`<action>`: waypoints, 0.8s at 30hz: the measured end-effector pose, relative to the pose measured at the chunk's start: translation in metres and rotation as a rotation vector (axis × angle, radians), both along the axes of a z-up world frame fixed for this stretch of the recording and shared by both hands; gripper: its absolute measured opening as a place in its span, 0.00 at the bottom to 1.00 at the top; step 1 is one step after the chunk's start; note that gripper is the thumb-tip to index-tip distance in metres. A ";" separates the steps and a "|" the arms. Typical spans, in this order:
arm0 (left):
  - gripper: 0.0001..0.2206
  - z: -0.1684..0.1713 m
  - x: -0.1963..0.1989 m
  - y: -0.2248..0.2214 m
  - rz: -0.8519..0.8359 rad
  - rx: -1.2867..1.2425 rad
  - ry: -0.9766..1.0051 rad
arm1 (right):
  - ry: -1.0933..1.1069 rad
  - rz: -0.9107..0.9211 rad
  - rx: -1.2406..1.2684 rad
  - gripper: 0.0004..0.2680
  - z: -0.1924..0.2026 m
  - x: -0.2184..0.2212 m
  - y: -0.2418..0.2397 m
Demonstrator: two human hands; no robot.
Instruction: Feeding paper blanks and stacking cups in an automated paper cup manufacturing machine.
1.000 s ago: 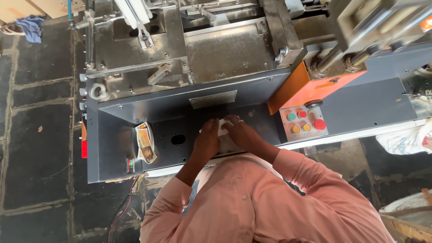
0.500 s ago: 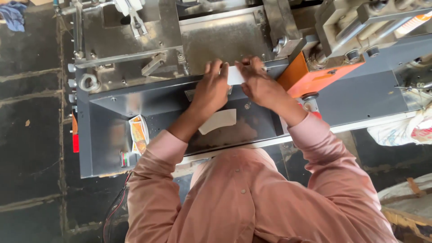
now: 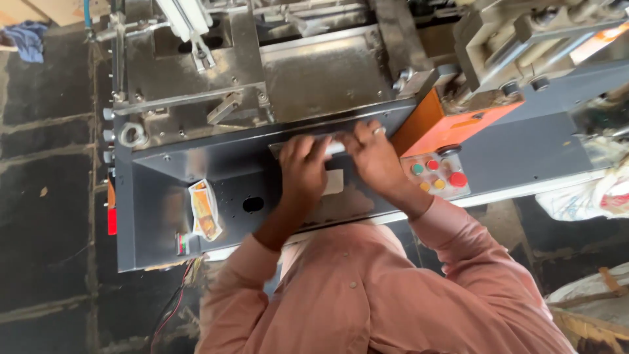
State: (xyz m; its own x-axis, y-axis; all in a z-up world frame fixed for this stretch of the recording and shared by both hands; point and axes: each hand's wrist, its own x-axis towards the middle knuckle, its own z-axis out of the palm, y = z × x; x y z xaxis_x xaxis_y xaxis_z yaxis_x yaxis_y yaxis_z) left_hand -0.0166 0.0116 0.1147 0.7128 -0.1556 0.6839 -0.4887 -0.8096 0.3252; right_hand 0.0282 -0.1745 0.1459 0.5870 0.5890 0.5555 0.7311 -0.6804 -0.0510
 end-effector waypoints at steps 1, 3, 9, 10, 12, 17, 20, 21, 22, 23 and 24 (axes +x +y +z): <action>0.20 -0.008 -0.012 0.000 0.037 -0.098 0.037 | 0.129 -0.009 -0.029 0.16 -0.009 -0.007 -0.001; 0.20 -0.034 -0.032 0.005 0.078 -0.179 0.093 | 0.279 -0.015 -0.043 0.16 -0.032 -0.021 -0.003; 0.23 -0.095 -0.075 0.021 -0.040 -1.157 0.992 | 1.038 0.259 0.624 0.30 -0.102 -0.050 -0.005; 0.21 -0.099 -0.077 0.019 -0.053 -1.174 1.024 | 1.436 0.052 0.830 0.28 -0.106 -0.054 -0.002; 0.20 -0.112 -0.080 0.012 -0.070 -1.191 1.063 | 1.824 -0.195 1.029 0.27 -0.115 -0.061 0.004; 0.17 -0.110 -0.052 0.015 0.189 -0.472 0.521 | 0.840 -0.100 0.701 0.23 -0.104 -0.051 0.031; 0.17 -0.146 -0.035 0.030 0.277 -0.162 0.256 | 0.274 -0.240 0.073 0.14 -0.145 -0.037 0.032; 0.17 -0.158 -0.035 0.034 0.281 -0.160 0.245 | 0.264 -0.235 0.077 0.14 -0.154 -0.039 0.027; 0.23 -0.167 -0.027 0.041 0.191 -0.335 0.385 | 0.263 -0.240 0.091 0.17 -0.160 -0.034 0.025; 0.28 -0.176 -0.018 0.048 0.094 -0.508 0.523 | 0.262 -0.245 0.105 0.19 -0.166 -0.027 0.023; 0.28 -0.176 -0.021 0.050 0.089 -0.506 0.516 | 0.254 -0.248 0.107 0.19 -0.173 -0.025 0.021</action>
